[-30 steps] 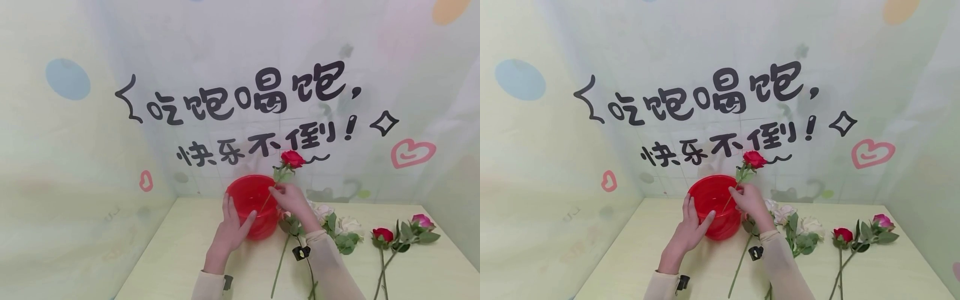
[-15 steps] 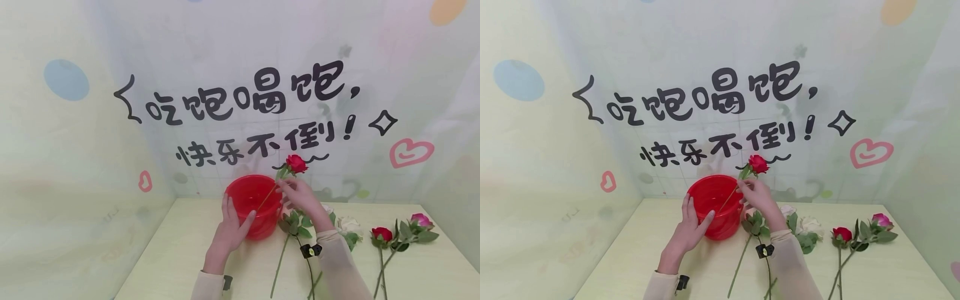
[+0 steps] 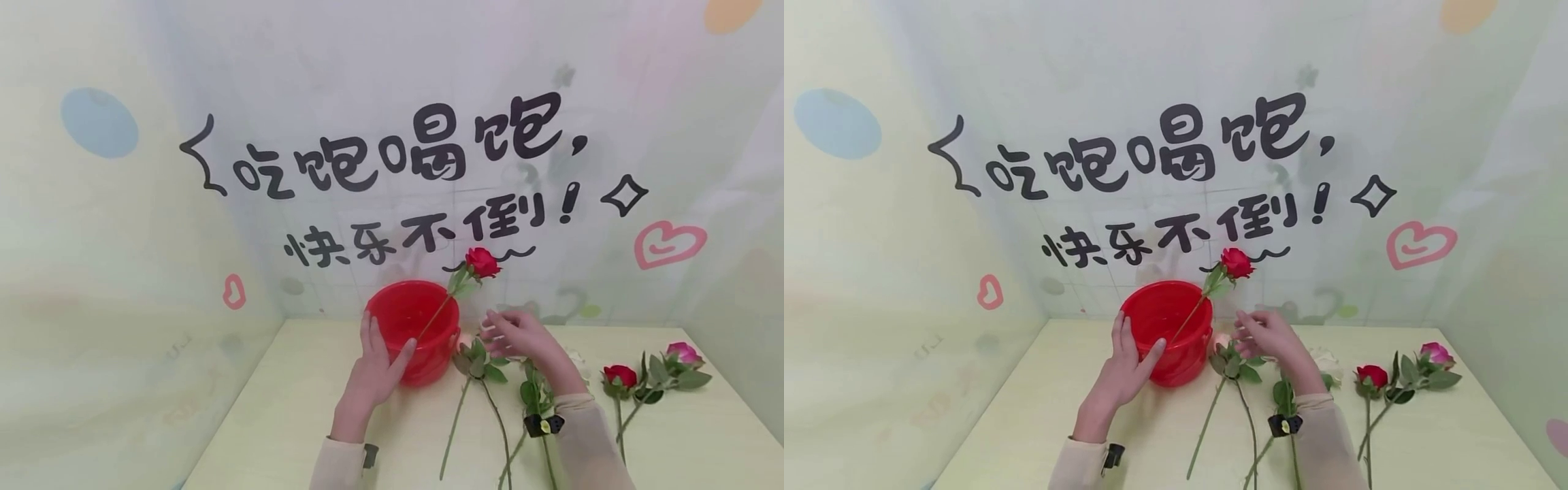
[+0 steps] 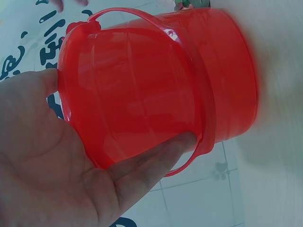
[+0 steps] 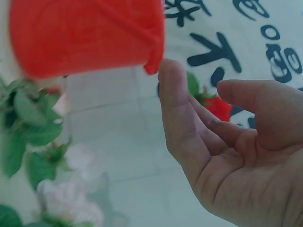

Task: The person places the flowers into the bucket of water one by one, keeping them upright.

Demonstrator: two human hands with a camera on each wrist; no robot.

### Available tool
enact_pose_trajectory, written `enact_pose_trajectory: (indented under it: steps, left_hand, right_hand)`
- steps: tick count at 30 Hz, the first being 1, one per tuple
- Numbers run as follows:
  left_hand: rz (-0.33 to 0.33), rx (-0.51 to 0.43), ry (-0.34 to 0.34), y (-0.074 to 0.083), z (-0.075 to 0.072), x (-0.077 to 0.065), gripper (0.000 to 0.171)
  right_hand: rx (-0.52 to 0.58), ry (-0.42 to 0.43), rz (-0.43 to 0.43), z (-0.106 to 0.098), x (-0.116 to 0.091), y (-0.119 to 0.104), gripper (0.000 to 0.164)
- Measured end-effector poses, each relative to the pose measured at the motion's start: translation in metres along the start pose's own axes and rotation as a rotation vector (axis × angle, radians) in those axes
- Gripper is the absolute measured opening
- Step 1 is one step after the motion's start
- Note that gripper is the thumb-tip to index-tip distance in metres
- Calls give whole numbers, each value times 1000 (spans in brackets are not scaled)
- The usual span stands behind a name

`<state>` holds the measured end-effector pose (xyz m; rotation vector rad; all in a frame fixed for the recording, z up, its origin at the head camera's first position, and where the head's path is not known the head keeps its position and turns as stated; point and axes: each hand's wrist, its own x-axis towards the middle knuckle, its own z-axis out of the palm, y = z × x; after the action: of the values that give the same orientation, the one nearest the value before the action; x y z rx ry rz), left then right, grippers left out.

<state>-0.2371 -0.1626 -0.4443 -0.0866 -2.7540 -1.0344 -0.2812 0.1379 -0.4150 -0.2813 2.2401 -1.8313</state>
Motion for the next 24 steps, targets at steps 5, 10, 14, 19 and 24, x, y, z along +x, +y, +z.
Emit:
enact_pose_trajectory:
  steps: [5,10,14,19,24]
  left_hand:
    - [9,0,-4,-2,2,1,110]
    - [-18,15,-2,-3,4,4,111]
    - [-28,16,0,-4,4,5,111]
    - [-26,9,-4,-3,4,5,110]
    - [-34,10,-13,-3,4,4,110]
  right_hand:
    - [50,-44,69,-9,-7,32,64]
    - [104,-103,104,-13,-11,54,68]
    - [94,-139,116,-14,-13,66,67]
    - [74,-177,130,-14,-16,79,65]
    - [101,-184,151,-10,-18,89,64]
